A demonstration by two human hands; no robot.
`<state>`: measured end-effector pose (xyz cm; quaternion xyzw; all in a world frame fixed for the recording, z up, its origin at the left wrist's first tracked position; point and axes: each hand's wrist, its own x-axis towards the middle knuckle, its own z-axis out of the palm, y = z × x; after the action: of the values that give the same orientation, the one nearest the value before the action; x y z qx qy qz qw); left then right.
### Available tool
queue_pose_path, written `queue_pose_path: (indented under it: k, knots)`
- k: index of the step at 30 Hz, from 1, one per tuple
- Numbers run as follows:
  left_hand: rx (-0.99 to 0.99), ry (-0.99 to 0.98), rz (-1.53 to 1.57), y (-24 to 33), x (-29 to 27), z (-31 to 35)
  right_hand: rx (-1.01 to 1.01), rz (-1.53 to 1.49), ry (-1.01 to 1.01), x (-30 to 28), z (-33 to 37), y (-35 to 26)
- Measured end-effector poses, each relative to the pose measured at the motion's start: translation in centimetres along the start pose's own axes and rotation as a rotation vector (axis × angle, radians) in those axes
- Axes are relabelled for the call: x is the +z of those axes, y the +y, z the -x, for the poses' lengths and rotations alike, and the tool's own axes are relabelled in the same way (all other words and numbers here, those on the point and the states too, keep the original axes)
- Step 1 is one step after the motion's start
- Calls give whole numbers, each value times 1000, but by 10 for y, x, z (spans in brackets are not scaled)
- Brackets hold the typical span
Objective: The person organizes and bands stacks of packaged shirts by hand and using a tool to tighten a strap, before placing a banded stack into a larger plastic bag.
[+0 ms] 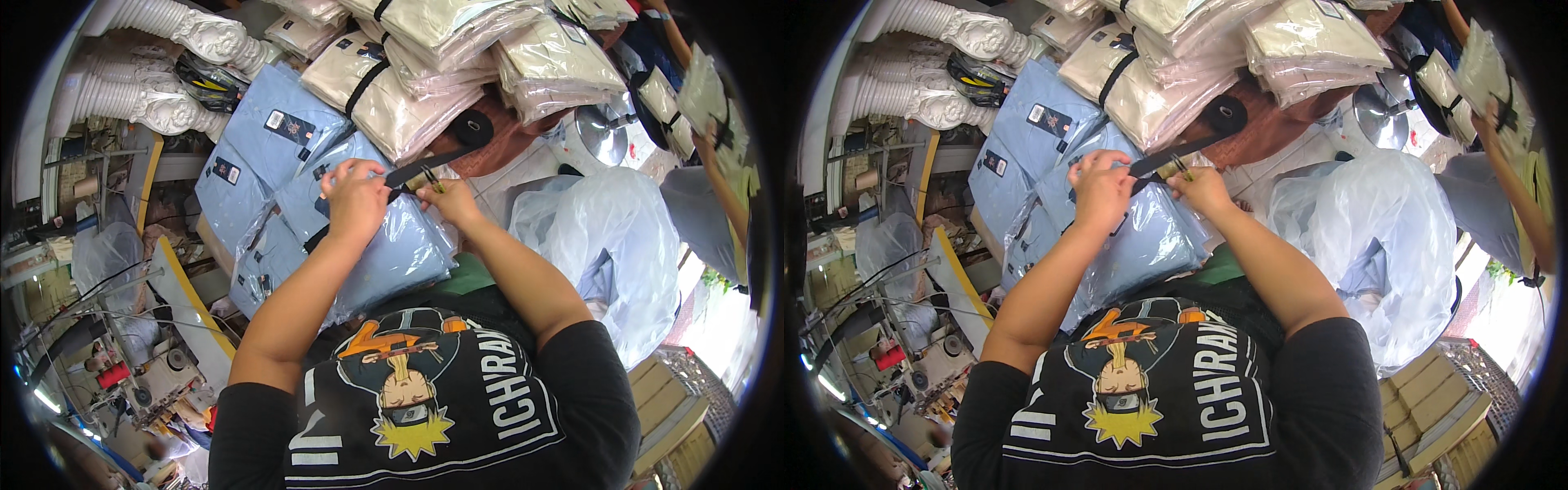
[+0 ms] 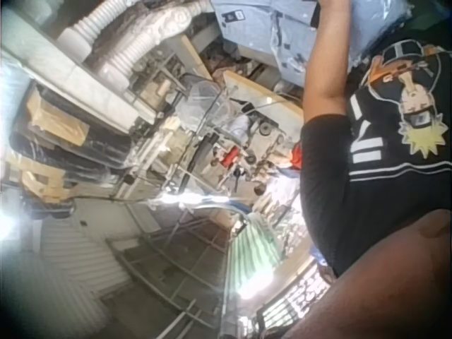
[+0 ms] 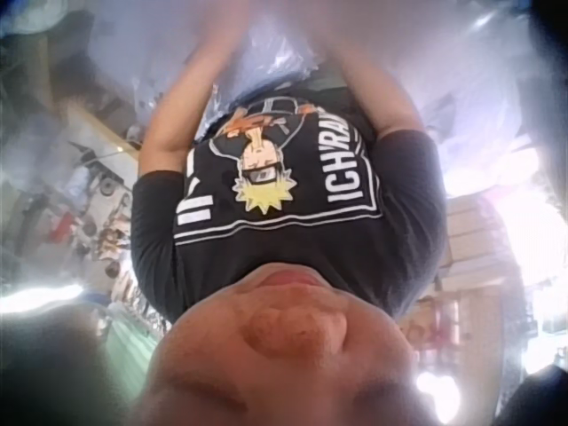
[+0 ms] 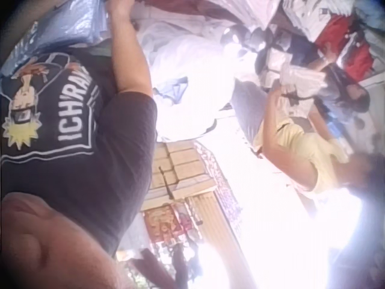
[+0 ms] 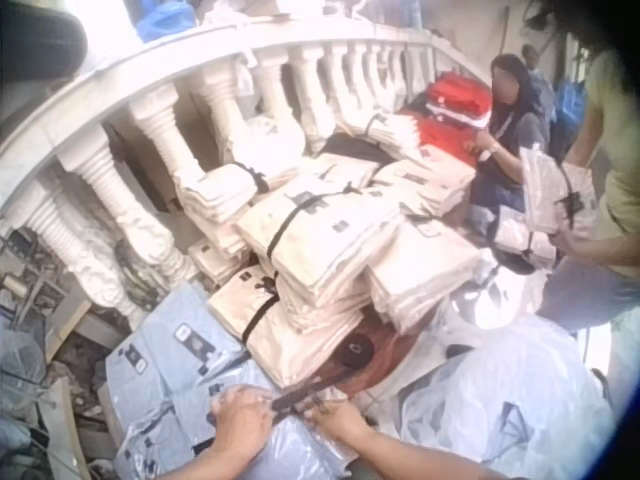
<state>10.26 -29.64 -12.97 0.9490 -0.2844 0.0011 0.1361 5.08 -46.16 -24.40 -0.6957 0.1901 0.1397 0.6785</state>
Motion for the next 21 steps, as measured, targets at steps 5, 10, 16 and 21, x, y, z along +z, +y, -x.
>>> queue_pose_path:
  k: [5,10,16,21]
  knots:
    - [-139,-24,36,-12,-9,4,-6,106,34,-6,-1,-1]
    - [-187,-28,244,-27,6,5,188,-699,-221,-3,11,-16]
    - [-271,-149,272,-31,9,5,160,-872,-341,4,8,-25]
    - [-147,-106,70,-21,-8,-1,-130,-119,-347,-11,-13,-19]
